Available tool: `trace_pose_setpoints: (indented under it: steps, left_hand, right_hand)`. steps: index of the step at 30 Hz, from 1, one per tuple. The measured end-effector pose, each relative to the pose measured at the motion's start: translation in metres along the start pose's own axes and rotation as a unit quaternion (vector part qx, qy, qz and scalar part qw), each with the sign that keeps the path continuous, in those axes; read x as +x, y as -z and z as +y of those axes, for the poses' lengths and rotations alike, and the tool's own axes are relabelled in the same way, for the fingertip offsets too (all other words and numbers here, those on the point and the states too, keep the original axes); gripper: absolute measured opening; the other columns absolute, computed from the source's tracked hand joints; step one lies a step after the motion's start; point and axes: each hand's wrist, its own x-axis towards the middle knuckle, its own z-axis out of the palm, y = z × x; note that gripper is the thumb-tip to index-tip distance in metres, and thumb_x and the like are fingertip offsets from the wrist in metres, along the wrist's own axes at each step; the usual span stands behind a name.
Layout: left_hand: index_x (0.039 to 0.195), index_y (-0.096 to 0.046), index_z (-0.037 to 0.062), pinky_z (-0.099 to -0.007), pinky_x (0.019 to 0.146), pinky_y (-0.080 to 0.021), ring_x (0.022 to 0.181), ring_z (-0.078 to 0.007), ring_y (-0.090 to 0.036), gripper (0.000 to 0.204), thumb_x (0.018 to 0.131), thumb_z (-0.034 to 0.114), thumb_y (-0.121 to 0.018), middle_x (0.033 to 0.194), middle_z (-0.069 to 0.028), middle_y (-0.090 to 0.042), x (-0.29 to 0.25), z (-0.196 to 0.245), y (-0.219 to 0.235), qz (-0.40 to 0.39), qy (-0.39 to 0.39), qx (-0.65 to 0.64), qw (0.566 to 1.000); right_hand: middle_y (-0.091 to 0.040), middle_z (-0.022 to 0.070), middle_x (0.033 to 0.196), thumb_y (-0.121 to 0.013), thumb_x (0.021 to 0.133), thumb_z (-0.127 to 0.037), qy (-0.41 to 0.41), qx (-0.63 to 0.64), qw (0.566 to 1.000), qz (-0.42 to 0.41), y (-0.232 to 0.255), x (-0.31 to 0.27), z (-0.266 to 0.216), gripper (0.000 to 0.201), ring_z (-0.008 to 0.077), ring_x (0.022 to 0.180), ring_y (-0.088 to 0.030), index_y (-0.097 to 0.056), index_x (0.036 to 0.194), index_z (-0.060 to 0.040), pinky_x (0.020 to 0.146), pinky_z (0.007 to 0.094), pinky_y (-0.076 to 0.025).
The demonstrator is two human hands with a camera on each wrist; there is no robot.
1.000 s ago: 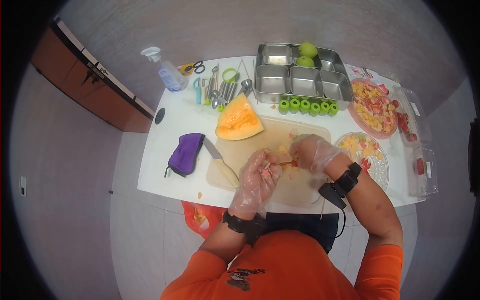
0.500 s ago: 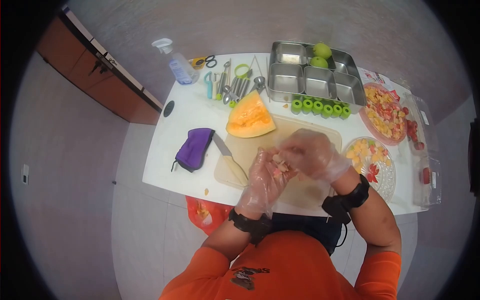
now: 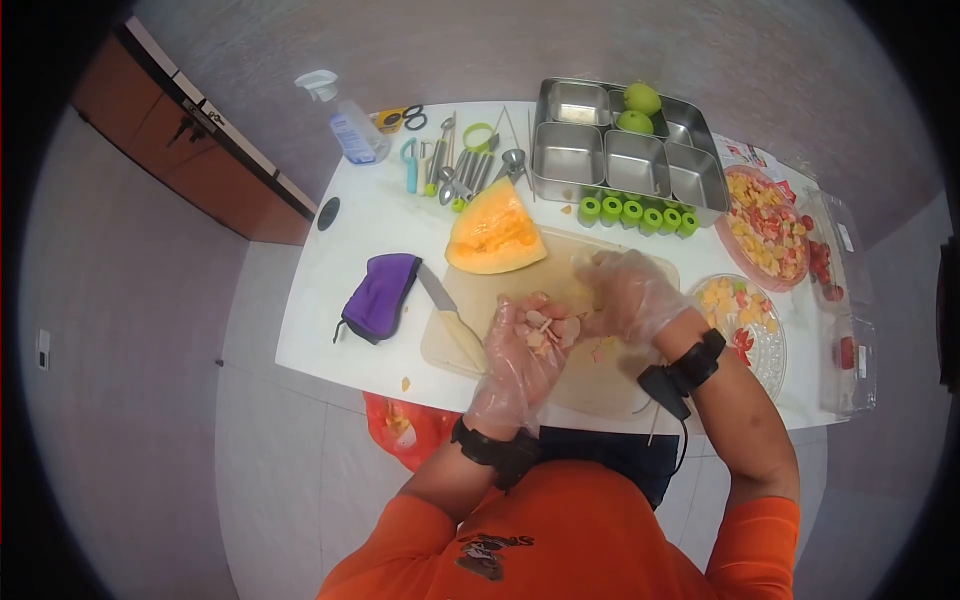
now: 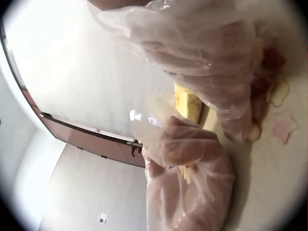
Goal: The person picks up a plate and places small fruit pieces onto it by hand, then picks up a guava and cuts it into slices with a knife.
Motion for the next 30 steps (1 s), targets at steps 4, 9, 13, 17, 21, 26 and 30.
trace_pose_setpoints:
  steps: [4,9,13,17,21,26,30]
  left_hand:
    - [0.099,-0.060,0.0046,-0.0503,0.093,-0.053,0.095,-0.0405,-0.063,0.046,0.098,0.050,-0.055,0.091,-0.0169,-0.065,-0.002,0.001,-0.004,0.001,0.010,-0.007,1.000]
    - [0.103,-0.060,0.0014,-0.0436,0.084,-0.057,0.083,-0.0301,-0.063,0.043,0.098,0.044,-0.057,0.094,-0.0189,-0.065,-0.005,0.000,-0.007,0.013,0.001,-0.012,1.000]
    - [0.102,-0.061,0.0017,-0.0430,0.082,-0.056,0.083,-0.0302,-0.063,0.041,0.099,0.042,-0.057,0.094,-0.0189,-0.065,-0.006,0.001,-0.008,-0.016,0.009,-0.011,1.000]
    - [0.102,-0.061,0.0025,-0.0419,0.081,-0.056,0.083,-0.0294,-0.063,0.039,0.100,0.041,-0.055,0.094,-0.0184,-0.065,-0.006,-0.001,-0.010,-0.002,-0.013,0.012,1.000]
    - [0.101,-0.063,0.0043,-0.0515,0.098,-0.050,0.094,-0.0286,-0.065,0.042,0.098,0.046,-0.056,0.099,-0.0151,-0.065,-0.004,0.000,-0.006,-0.010,-0.010,0.041,0.999]
    - [0.112,-0.058,0.0050,-0.0456,0.087,-0.055,0.095,-0.0277,-0.060,0.041,0.101,0.044,-0.052,0.109,-0.0168,-0.062,-0.009,-0.002,-0.016,0.002,-0.011,0.064,0.998]
    - [0.117,-0.056,0.0071,-0.0522,0.091,-0.056,0.103,-0.0291,-0.060,0.046,0.099,0.050,-0.053,0.115,-0.0177,-0.058,-0.002,-0.002,-0.009,0.009,0.006,0.041,0.999]
  right_hand:
    - [-0.068,0.0170,0.101,-0.070,0.081,-0.044,0.031,0.030,0.999,-0.014,0.002,-0.009,-0.014,0.044,0.0333,0.096,-0.067,-0.068,0.103,-0.0059,0.084,0.0425,-0.053]
    - [-0.067,0.0189,0.100,-0.065,0.087,-0.036,-0.050,0.053,0.995,-0.065,0.002,-0.011,-0.026,0.032,0.0334,0.092,-0.069,-0.072,0.094,-0.0064,0.080,0.0435,-0.054]
    - [-0.069,0.0167,0.096,-0.068,0.083,-0.032,-0.042,0.091,0.994,-0.045,-0.011,-0.005,-0.016,0.025,0.0324,0.089,-0.069,-0.072,0.092,-0.0085,0.076,0.0419,-0.055]
    - [-0.071,0.0121,0.088,-0.070,0.076,-0.021,-0.113,0.213,0.969,-0.059,-0.004,-0.003,-0.001,0.013,0.0300,0.083,-0.069,-0.072,0.084,-0.0103,0.074,0.0380,-0.055]
    - [-0.070,0.0113,0.082,-0.068,0.076,-0.010,-0.089,0.224,0.968,0.066,-0.014,-0.007,0.019,0.010,0.0232,0.071,-0.067,-0.071,0.085,-0.0075,0.068,0.0323,-0.053]
    - [-0.069,0.0043,0.081,-0.068,0.079,-0.006,-0.059,0.397,0.894,0.198,0.014,-0.014,-0.004,0.007,0.0144,0.073,-0.065,-0.071,0.085,-0.0058,0.069,0.0286,-0.053]
    - [-0.069,0.0044,0.083,-0.072,0.080,-0.009,0.140,0.288,0.918,0.234,0.014,-0.018,-0.037,0.010,0.0150,0.075,-0.066,-0.072,0.090,-0.0065,0.070,0.0276,-0.053]
